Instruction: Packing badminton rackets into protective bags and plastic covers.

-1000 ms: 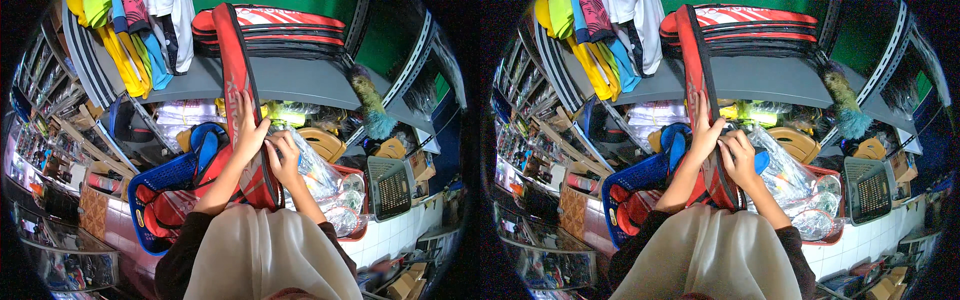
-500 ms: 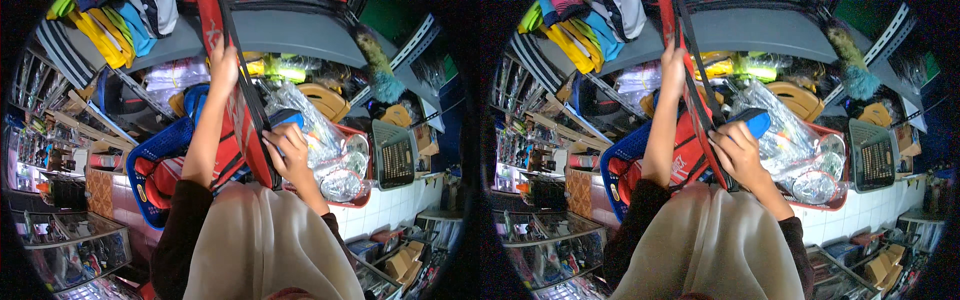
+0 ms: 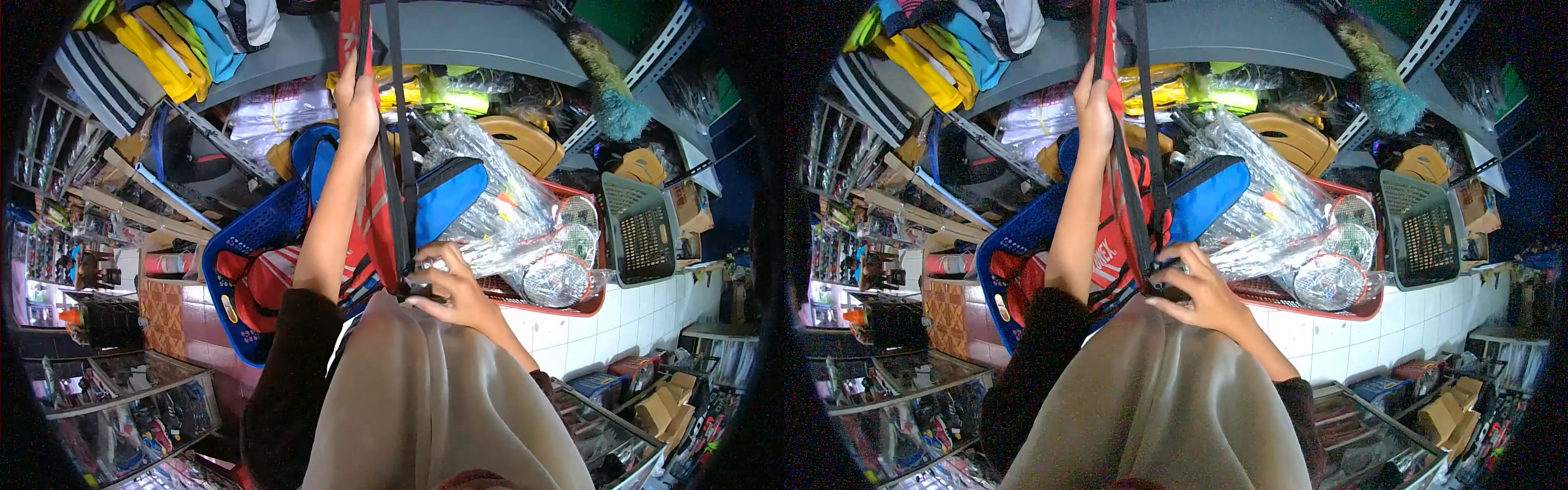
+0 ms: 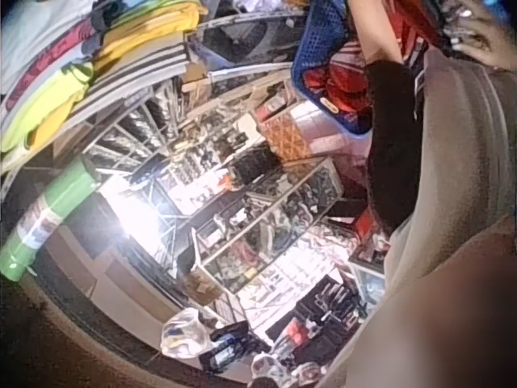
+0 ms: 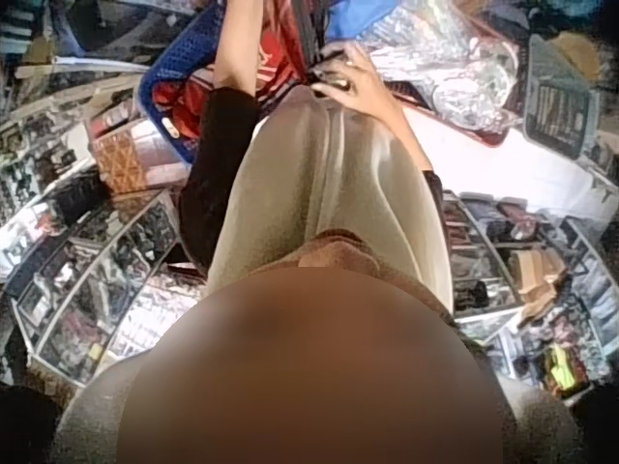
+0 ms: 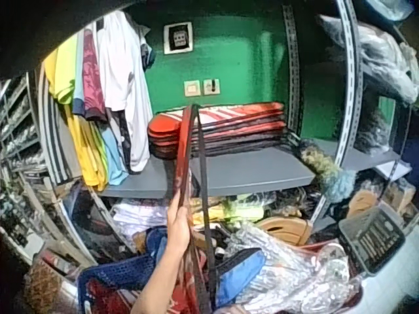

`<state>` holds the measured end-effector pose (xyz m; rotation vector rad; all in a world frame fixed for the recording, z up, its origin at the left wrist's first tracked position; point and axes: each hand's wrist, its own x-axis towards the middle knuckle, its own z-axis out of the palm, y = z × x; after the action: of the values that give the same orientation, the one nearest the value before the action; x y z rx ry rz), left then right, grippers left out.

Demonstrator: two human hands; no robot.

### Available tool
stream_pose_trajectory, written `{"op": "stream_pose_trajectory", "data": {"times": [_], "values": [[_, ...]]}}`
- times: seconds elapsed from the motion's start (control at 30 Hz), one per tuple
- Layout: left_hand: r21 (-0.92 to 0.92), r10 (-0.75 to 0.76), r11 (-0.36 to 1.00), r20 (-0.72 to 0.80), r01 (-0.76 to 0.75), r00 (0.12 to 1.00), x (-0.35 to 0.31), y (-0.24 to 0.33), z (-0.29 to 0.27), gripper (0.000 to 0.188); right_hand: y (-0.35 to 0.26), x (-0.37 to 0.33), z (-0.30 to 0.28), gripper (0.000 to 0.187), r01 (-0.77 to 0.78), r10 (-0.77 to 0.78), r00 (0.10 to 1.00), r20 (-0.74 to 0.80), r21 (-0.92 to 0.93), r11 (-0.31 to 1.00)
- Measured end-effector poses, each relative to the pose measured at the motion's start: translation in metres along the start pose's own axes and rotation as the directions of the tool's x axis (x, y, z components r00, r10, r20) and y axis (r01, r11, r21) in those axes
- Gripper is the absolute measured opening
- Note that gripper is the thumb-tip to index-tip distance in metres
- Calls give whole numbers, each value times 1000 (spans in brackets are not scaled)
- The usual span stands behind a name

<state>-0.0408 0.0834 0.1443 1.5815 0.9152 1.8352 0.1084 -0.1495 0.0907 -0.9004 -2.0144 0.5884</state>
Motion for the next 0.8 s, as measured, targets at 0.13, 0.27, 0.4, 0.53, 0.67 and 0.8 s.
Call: {"op": "stream_pose_trajectory", "data": {"times": [0.13, 0.27, 0.4, 0.53, 0.67, 0.8], "values": [[-279, -104, 950, 143, 141, 984, -14, 30, -15, 50, 18, -3, 6, 44, -245, 295, 938, -180, 256, 935], [-503, -209, 791, 314, 349, 926, -25, 59, -35, 54, 44, 8, 3, 62, -290, 456, 854, -251, 498, 817], [-388, -325, 767, 451, 511, 831, -44, 52, -52, 57, 51, 35, -19, 91, -165, 408, 882, -233, 659, 734], [-389, -263, 466, 797, 795, 544, -52, 81, -38, 61, 72, 32, -35, 84, -30, 497, 839, -221, 893, 449], [-188, -205, 745, 849, 640, 488, -40, 85, -29, 49, 88, 33, -33, 37, 64, 580, 782, -228, 955, 290], [165, -105, 985, 808, -52, 580, -13, 95, -28, 46, 81, 47, -43, 38, 170, 605, 656, -451, 870, 464]]}}
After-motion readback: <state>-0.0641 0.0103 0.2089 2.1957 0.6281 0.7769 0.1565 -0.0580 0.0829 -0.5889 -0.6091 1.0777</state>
